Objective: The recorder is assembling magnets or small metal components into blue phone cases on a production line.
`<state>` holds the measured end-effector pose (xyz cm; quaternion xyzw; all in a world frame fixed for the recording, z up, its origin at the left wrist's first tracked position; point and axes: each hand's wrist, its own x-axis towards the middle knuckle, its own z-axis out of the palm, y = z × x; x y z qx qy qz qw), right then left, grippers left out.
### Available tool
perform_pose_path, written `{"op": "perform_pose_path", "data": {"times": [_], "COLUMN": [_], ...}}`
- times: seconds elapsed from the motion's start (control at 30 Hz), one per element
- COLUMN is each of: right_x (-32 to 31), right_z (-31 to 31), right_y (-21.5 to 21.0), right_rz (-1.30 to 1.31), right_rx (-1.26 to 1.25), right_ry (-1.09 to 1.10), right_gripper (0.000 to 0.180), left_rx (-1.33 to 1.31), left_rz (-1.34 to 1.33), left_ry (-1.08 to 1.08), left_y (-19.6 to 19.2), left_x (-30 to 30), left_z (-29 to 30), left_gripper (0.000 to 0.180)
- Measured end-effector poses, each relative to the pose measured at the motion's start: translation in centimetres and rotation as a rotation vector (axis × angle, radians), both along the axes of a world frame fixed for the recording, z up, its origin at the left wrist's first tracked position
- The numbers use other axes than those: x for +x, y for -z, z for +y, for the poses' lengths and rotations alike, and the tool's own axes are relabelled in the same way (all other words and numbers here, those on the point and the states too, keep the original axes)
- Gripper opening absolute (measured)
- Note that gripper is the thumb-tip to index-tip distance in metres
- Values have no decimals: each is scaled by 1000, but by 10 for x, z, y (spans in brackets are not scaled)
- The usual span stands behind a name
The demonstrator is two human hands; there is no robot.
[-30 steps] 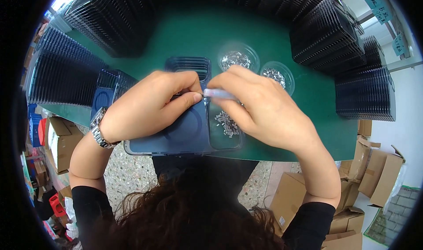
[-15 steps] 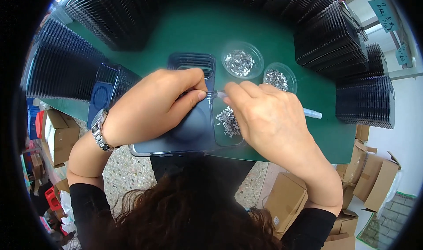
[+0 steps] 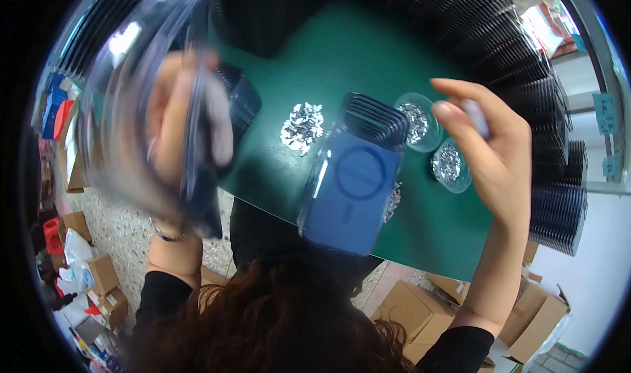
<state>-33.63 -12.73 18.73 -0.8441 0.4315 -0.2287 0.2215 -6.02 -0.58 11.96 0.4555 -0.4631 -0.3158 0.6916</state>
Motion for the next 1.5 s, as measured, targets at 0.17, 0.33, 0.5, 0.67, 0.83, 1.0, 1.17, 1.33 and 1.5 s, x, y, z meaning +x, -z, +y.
{"op": "perform_pose_path", "data": {"times": [0.17,0.33,0.5,0.67,0.83,1.0,1.17,1.33,1.5], "right_x": [113,185,219,237,241,237,230,214,163], "right_z": [-55,-97,-89,-80,-80,-84,-101,-117,-97], "right_y": [41,83,111,118,133,130,124,62,14], "right_rz": [382,935,1218,1342,1360,1320,1379,965,261], "right_rx": [-301,-116,42,53,-10,152,171,483,592], "right_ry": [-559,-762,-850,-967,-1059,-1002,-889,-744,-714], "right_gripper": [19,20,24,26,26,23,21,22,20], "left_rx": [369,515,503,485,486,482,435,599,523], "left_rz": [15,105,-10,-24,-38,-30,-47,69,38], "left_ry": [127,177,232,260,268,263,233,252,274], "left_y": [91,148,145,148,148,149,152,134,70], "left_x": [-1,-6,2,5,4,4,2,9,19], "left_z": [69,83,74,74,74,73,69,71,61], "left_gripper": [18,16,19,17,17,17,14,14,19]}}
